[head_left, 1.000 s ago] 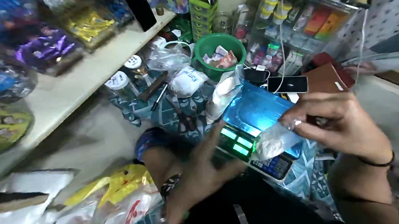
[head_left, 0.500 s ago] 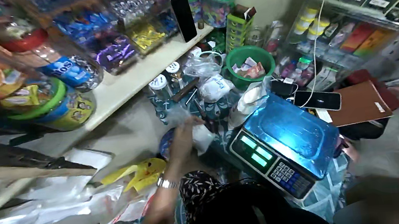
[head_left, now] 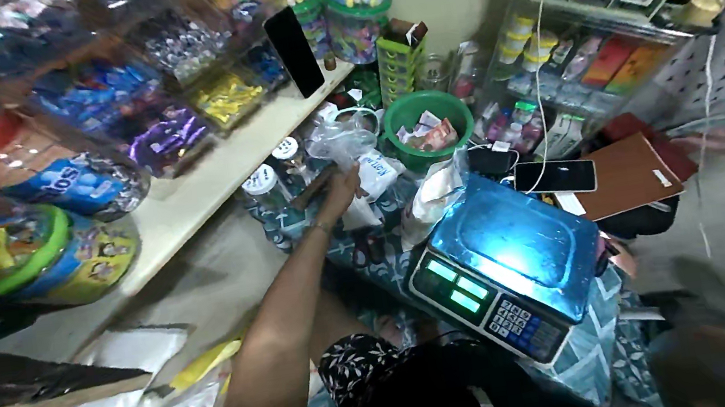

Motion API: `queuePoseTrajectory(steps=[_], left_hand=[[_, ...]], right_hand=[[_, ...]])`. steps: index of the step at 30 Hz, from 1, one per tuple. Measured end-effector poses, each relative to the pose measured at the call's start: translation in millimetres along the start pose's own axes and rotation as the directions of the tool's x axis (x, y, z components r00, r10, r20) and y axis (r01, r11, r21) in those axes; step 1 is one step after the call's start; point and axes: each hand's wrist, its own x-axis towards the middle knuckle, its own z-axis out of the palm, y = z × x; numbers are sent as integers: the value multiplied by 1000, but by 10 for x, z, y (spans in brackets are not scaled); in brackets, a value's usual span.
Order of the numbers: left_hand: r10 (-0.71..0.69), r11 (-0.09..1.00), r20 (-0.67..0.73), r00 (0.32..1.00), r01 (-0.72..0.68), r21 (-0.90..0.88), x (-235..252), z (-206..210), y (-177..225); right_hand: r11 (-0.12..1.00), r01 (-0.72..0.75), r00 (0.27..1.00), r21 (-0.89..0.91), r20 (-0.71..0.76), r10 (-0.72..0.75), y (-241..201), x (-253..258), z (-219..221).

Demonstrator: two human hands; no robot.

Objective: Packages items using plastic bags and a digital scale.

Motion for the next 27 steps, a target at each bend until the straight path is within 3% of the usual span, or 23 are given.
queuePoseTrajectory(steps=[3,4,5,7,10,12,14,16,20,23,25,27], left_hand=[[5,989,156,988,-28,145,188,146,-39],[14,982,184,983,-48,181,235,186,-78],[36,975,183,982,-75,209,266,223,-121],[112,962,105,988,-135,239,315,266,-196],[129,973,15,992,-130,193,380,196,-246],[102,989,-11,995,-100,112,368,136,-238],[43,998,12,999,-43,37,315,73,-172],[-27,999,38,999,27,20,325,36,-198],[-120,993,-3,993,120,0,327,-2,-188],[-182,983,-46,982,179,-48,307,-60,-263],[-149,981,-234,961,114,-156,112,-15,-282],[-15,997,-548,836,-27,-69,-271,161,-199]], right_hand=[[977,15,1000,212,-9,-14,32,15,24],[961,-42,999,274,21,38,-26,12,3],[942,-2,1000,336,27,-7,-82,7,-22],[884,261,963,388,-47,-264,-84,6,-34],[829,543,837,129,-154,-525,67,-21,-28],[733,681,716,-16,-197,-670,169,43,9],[803,595,803,47,-72,-591,-270,78,-159],[813,574,819,100,-63,-571,-442,109,-184],[795,605,796,46,-55,-602,-386,168,-136],[878,467,885,104,-59,-463,-312,148,-133],[880,354,935,316,-118,-334,-99,147,-108],[719,498,867,484,-276,-415,139,167,-81]])
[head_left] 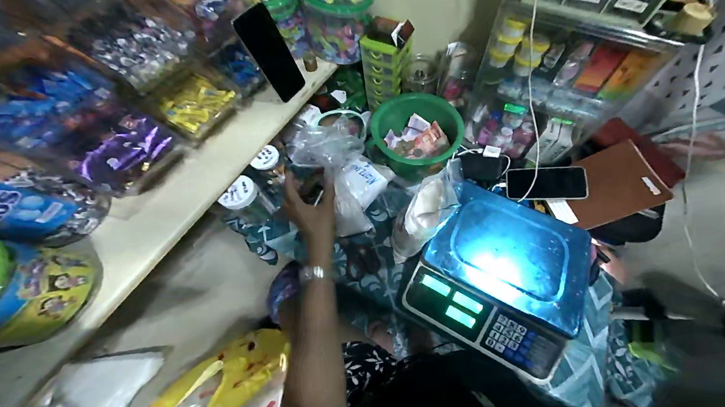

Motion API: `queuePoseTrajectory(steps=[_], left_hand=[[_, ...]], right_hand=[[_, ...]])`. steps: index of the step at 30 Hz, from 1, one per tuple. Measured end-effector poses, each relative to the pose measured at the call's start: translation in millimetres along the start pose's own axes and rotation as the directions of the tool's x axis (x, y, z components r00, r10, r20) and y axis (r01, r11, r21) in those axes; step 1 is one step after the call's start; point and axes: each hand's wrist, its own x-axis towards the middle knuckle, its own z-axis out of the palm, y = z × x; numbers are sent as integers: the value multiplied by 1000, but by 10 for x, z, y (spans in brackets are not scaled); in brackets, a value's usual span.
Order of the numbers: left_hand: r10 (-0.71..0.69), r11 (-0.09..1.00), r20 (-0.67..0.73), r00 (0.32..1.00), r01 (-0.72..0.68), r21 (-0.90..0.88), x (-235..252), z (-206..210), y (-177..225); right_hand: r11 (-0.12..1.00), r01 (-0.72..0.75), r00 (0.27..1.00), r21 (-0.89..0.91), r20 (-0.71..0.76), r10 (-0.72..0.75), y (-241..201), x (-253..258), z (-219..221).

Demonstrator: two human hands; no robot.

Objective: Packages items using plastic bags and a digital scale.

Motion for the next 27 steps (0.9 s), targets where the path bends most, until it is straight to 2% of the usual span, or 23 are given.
queuePoseTrajectory(steps=[1,2,3,4,5,6,7,8,11,16,20,23,25,27], left_hand=[[117,992,-100,988,-113,46,-204,30,77],[210,976,-73,975,-204,77,-373,90,162],[254,960,85,964,-261,98,-471,183,215],[254,943,329,910,-308,123,-472,300,230],[217,925,553,804,-350,145,-391,458,193],[172,908,692,701,-385,163,-281,642,127],[138,894,756,639,-409,183,-176,829,36],[86,887,788,610,-406,217,-91,972,-32],[-90,848,805,587,-378,371,76,1194,-143],[-119,768,825,553,-475,429,138,1195,-61],[-48,892,761,647,-315,324,183,996,159],[-59,997,668,742,5,82,112,572,538],[-104,952,621,777,258,-163,-3,235,712],[-176,772,603,778,489,-406,-153,-74,845]], right_hand=[[986,138,990,89,-14,-137,127,-40,-64],[944,280,960,173,-32,-279,260,-81,-114],[913,349,937,211,-47,-347,387,-73,-140],[911,356,934,208,-54,-353,492,-47,-125],[924,340,940,174,-62,-334,585,-19,-69],[939,319,947,131,-65,-313,666,-2,1],[948,302,953,104,-65,-296,735,3,69],[953,286,958,97,-60,-281,788,-12,122],[970,234,972,71,-54,-230,874,-134,117],[991,127,975,38,-189,-117,1096,-381,-102],[995,83,970,63,-234,-66,1194,-431,-83],[993,91,977,80,-202,-73,1196,-389,-13],[993,99,984,66,-153,-88,1233,-329,47],[992,123,988,6,-97,-122,1301,-210,156]])
